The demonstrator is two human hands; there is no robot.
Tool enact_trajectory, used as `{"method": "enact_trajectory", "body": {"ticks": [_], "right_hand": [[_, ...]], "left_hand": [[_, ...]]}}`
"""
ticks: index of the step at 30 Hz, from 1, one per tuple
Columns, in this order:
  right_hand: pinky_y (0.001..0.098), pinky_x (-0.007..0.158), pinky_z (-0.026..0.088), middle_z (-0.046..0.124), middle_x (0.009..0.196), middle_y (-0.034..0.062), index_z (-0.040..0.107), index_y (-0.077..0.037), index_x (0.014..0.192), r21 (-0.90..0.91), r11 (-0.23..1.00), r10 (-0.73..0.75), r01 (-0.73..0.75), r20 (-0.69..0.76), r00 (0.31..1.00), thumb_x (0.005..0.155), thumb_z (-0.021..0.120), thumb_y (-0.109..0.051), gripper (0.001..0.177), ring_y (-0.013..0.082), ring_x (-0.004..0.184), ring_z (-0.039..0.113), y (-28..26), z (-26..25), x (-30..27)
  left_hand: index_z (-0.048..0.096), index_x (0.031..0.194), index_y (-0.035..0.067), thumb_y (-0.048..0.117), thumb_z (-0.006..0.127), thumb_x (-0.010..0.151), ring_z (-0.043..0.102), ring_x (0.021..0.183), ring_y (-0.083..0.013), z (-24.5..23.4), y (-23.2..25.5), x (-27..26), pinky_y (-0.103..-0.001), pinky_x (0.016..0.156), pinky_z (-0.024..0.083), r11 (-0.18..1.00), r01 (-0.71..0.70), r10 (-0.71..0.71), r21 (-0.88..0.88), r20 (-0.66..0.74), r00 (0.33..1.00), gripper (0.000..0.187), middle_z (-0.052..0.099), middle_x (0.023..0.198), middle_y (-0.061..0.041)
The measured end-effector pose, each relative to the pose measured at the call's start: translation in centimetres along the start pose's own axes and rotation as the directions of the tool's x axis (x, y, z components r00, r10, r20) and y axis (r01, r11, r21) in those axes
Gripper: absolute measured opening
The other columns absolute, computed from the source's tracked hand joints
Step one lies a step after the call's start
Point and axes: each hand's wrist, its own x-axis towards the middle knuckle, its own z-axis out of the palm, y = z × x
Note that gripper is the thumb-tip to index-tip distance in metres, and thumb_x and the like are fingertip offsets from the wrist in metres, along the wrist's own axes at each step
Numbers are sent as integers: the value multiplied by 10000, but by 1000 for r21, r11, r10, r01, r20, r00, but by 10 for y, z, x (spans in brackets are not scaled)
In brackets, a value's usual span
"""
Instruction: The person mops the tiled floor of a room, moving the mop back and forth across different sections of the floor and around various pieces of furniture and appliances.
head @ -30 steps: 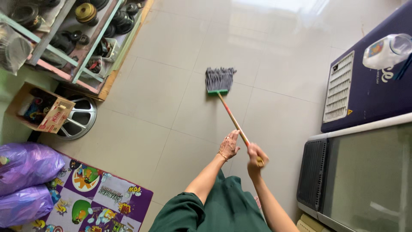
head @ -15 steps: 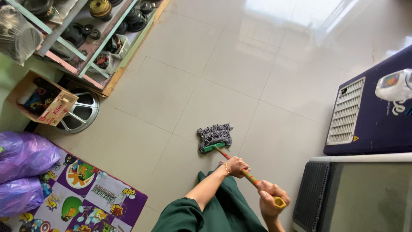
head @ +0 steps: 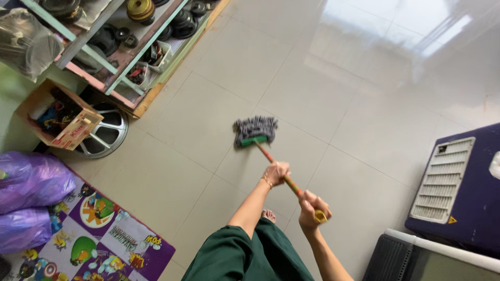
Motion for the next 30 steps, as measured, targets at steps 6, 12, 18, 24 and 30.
{"method": "enact_trajectory", "body": {"ticks": [6, 12, 18, 24, 30], "right_hand": [[286, 536, 403, 537, 613, 80, 567, 76, 717, -278, 950, -115, 138, 98, 989, 788, 598, 34, 87, 141, 538, 480, 121, 73, 62], [312, 711, 481, 506, 693, 57, 446, 7, 695, 223, 971, 38, -86, 212, 977, 861, 470, 89, 186, 139, 682, 495, 175, 105, 88], [256, 688, 487, 612, 801, 76, 593, 91, 810, 12, 974, 221, -226, 164, 961, 925, 549, 26, 139, 130, 740, 578, 95, 45, 44], [381, 709, 471, 443, 649, 76, 393, 29, 666, 125, 949, 211, -291, 434, 876, 811, 494, 92, 187, 190, 644, 465, -48, -39, 47], [375, 636, 431, 462, 559, 93, 406, -12, 673, 232, 917, 222, -324, 377, 899, 774, 523, 84, 182, 200, 549, 427, -72, -3, 64]], "left_hand": [[348, 1493, 48, 139, 808, 759, 453, 1370, -376, -19, -36, 17, -460, 1137, 385, 948, 300, -318, -106, -247, 915, 871, 442, 1491, -181], [317, 1529, 63, 136, 811, 772, 448, 1401, -354, -20, -29, -9, -437, 1159, 379, 911, 382, -407, -153, -189, 894, 906, 428, 1531, -173], [332, 1510, 53, 151, 798, 762, 420, 1396, -354, -20, -11, -14, -456, 1155, 346, 925, 359, -375, -124, -149, 915, 887, 407, 1533, -181], [610, 920, 94, 176, 640, 842, 642, 1223, -294, -3, 24, -28, -414, 1145, 497, 974, -152, 123, -167, -176, 977, 117, 701, 1148, -109], [547, 621, 128, 196, 648, 870, 651, 596, -302, -1, 31, -35, -420, 592, 545, 960, -144, 129, -240, -80, 988, 278, 604, 598, -78]]}}
